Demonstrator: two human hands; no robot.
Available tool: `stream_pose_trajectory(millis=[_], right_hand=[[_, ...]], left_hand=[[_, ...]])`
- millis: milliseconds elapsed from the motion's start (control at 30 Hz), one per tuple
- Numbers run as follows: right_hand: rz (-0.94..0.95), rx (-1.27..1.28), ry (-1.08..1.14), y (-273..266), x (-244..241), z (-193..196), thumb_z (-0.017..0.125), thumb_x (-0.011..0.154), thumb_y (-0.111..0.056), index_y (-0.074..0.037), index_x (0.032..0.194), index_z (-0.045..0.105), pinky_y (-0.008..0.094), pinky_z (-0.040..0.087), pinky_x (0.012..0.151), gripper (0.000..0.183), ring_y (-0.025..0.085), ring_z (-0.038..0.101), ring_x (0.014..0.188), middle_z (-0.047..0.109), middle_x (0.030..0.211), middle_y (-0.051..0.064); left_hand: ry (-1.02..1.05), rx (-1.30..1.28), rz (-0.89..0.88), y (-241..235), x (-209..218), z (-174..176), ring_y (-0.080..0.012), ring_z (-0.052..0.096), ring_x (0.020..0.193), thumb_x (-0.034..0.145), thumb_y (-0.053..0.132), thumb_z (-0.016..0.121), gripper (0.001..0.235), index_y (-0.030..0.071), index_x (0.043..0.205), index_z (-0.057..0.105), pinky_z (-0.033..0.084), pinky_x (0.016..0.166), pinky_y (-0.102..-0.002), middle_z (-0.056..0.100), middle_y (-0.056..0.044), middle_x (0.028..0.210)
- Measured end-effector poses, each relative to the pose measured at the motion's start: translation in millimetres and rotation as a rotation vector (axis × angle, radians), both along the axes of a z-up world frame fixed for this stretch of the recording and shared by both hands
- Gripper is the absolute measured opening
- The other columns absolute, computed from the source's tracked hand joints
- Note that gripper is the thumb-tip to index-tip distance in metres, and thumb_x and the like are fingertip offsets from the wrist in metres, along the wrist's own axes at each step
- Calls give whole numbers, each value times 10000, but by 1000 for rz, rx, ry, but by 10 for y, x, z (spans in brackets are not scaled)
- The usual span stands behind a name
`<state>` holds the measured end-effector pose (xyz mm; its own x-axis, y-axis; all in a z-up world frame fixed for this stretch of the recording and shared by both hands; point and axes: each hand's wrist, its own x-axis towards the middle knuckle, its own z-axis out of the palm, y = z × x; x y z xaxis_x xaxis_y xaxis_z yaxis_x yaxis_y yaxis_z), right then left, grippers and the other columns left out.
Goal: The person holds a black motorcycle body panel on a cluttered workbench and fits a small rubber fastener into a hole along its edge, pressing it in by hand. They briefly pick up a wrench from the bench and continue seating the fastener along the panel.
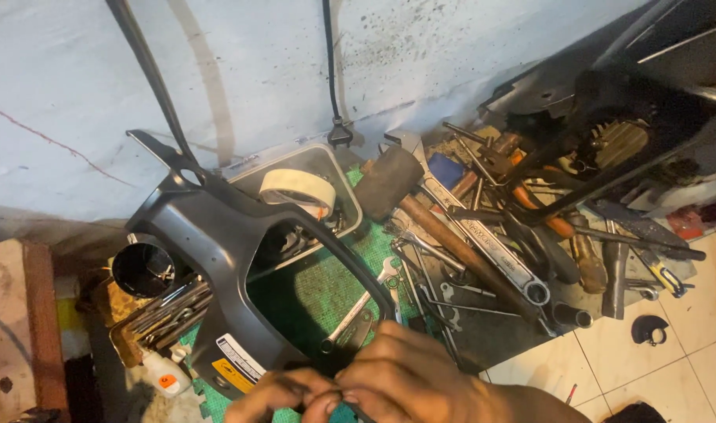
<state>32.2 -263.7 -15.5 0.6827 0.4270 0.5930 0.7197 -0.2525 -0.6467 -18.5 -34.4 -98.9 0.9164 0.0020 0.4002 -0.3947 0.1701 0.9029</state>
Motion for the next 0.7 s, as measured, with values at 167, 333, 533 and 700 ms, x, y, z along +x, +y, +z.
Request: stream_pose_trajectory(millis=[167,333,533,700], right_hand=[[-15,238,308,40,134,90,726,1000,-50,-47,1117,656,322,554,766,137,196,658,882,690,988,69],[-157,240,674,64,331,238,709,915,-54,-40,1008,712,294,558,681,94,151,705,794,752,911,70],[-130,-71,425,63,494,566,732,898,-80,-41,1048,710,309,587,758,156,186,738,887,734,985,61],[-91,-151,288,75,559,676,765,835,-66,-45,995,681,335,574,760,182,231,712,885,705,961,69]], left_hand=[[178,114,52,-357,454,640,-199,780,823,825,-107,765,474,45,1163,470,670,743,-315,744,-169,919],[401,72,96,-415,735,1069,-160,720,860,848,-126,719,374,8,1106,484,600,779,-291,754,-172,943],[435,127,28,-335,812,1209,-143,741,876,840,-103,707,405,19,1114,436,628,800,-279,742,-131,924],[235,435,19,-283,821,1288,-143,768,856,842,-37,757,426,4,1152,468,623,777,-280,754,-104,921]])
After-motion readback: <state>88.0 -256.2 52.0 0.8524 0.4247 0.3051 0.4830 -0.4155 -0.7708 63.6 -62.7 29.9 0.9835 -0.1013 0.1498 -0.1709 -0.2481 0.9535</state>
